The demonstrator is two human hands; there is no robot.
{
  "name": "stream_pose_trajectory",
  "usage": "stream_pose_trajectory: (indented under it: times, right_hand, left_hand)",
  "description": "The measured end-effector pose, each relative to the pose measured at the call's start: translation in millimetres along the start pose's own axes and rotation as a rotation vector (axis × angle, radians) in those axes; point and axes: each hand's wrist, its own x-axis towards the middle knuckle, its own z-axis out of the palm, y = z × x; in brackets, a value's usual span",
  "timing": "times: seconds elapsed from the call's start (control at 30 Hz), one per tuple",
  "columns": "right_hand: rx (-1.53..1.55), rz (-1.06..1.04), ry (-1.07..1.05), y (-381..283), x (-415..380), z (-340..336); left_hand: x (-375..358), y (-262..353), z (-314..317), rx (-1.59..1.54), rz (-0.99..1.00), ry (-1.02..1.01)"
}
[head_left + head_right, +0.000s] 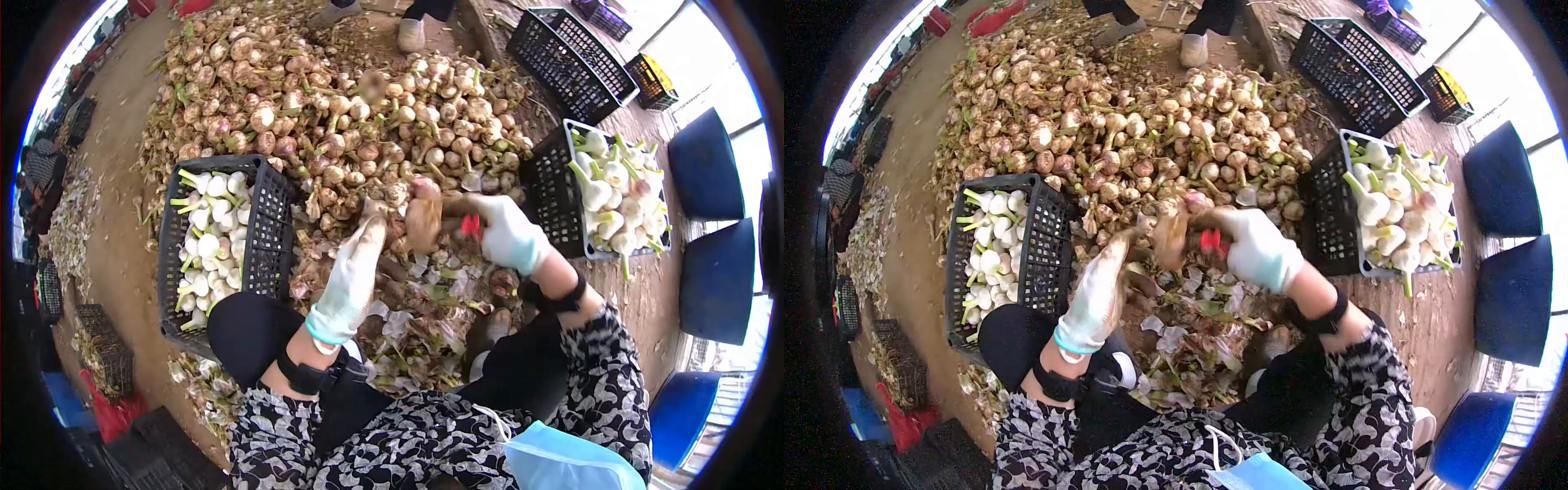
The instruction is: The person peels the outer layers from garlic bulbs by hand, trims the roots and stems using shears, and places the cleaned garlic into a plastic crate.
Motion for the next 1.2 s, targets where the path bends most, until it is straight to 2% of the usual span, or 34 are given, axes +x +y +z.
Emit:
stream_pose_trajectory:
  times: [0.03,0.07,0.1,0.13,0.17,0.2,0.27,0.33,0.37,0.4,0.47,0.5,0.6,0.63,0.67,0.73,0.77,0.8,0.87,0.9,0.93,1.0,1.03,1.07,1.1,1.13,1.17,1.2]
  right_hand:
    - [-0.162,-0.165,0.001,-32,-16,-7]
    - [-0.181,-0.225,-0.041,-42,-28,-9]
    - [-0.228,-0.241,-0.034,-45,-39,-10]
    - [-0.275,-0.259,-0.027,-48,-50,-11]
    - [-0.177,-0.191,0.125,-42,-59,-2]
    - [0.117,-0.015,0.368,-32,-64,14]
    - [0.783,0.213,0.196,18,-82,16]
    - [1.218,0.46,0.325,-24,-86,22]
    - [1.223,0.475,0.266,-7,-89,34]
    - [1.08,0.383,0.266,-11,-92,37]
    - [0.973,0.441,0.407,-35,-88,41]
    - [0.879,0.327,0.464,-31,-84,47]
    - [0.74,0.26,0.455,-25,-76,41]
    - [0.884,0.322,0.473,-47,-75,30]
    - [0.885,0.326,0.472,-45,-75,29]
    - [0.971,0.261,0.402,-37,-77,25]
    - [0.812,0.346,0.32,-25,-82,20]
    - [0.817,0.35,0.319,-22,-82,20]
    - [0.859,0.213,0.302,-18,-84,20]
    - [0.724,0.056,0.367,-5,-76,26]
    - [0.731,0.062,0.369,2,-82,28]
    - [0.93,0.404,0.366,2,-87,26]
    - [0.96,0.214,0.365,6,-86,32]
    - [0.963,0.216,0.366,2,-83,37]
    - [0.742,0.173,0.415,-5,-81,43]
    - [0.519,0.128,0.459,-12,-80,44]
    - [0.269,0.153,0.4,-19,-82,37]
    - [0.271,0.155,0.405,-8,-84,39]
  left_hand:
    - [0,-5,8,-0.202,-0.044,-0.125]
    - [-1,-8,19,-0.402,-0.09,-0.252]
    - [-5,-3,28,-0.23,-0.037,-0.257]
    - [-7,-3,34,-0.225,-0.035,-0.271]
    - [-9,-2,39,-0.327,-0.051,-0.272]
    - [-11,-1,43,-0.427,-0.067,-0.27]
    - [-11,2,52,-0.319,0.08,-0.2]
    - [-12,-2,60,0.2,0.428,-0.041]
    - [-11,0,63,0.474,0.681,0.043]
    - [-11,0,67,0.479,0.679,0.032]
    - [-10,0,72,0.515,0.748,0.017]
    - [-9,-2,74,0.586,0.801,0.038]
    - [-2,-10,76,0.571,0.827,0.061]
    - [-1,-10,77,0.553,0.809,0.06]
    - [0,-10,77,0.552,0.805,0.059]
    - [2,-9,75,0.515,0.775,0.017]
    - [5,-12,76,0.522,0.817,0.026]
    - [4,-11,75,0.525,0.812,0.025]
    - [2,-7,76,0.581,0.847,0.008]
    - [2,-6,77,0.583,0.841,0.005]
    - [1,-5,78,0.651,0.88,0.018]
    - [-2,-2,82,0.722,0.915,0.021]
    - [-4,-1,86,0.449,0.704,0.023]
    - [-6,0,88,0.179,0.488,0.029]
    - [-2,-4,85,-0.198,0.244,-0.05]
    - [1,-6,85,-0.458,0.085,-0.06]
    - [0,-8,88,-0.479,-0.037,0.002]
    - [-2,0,94,-0.497,-0.158,0.063]
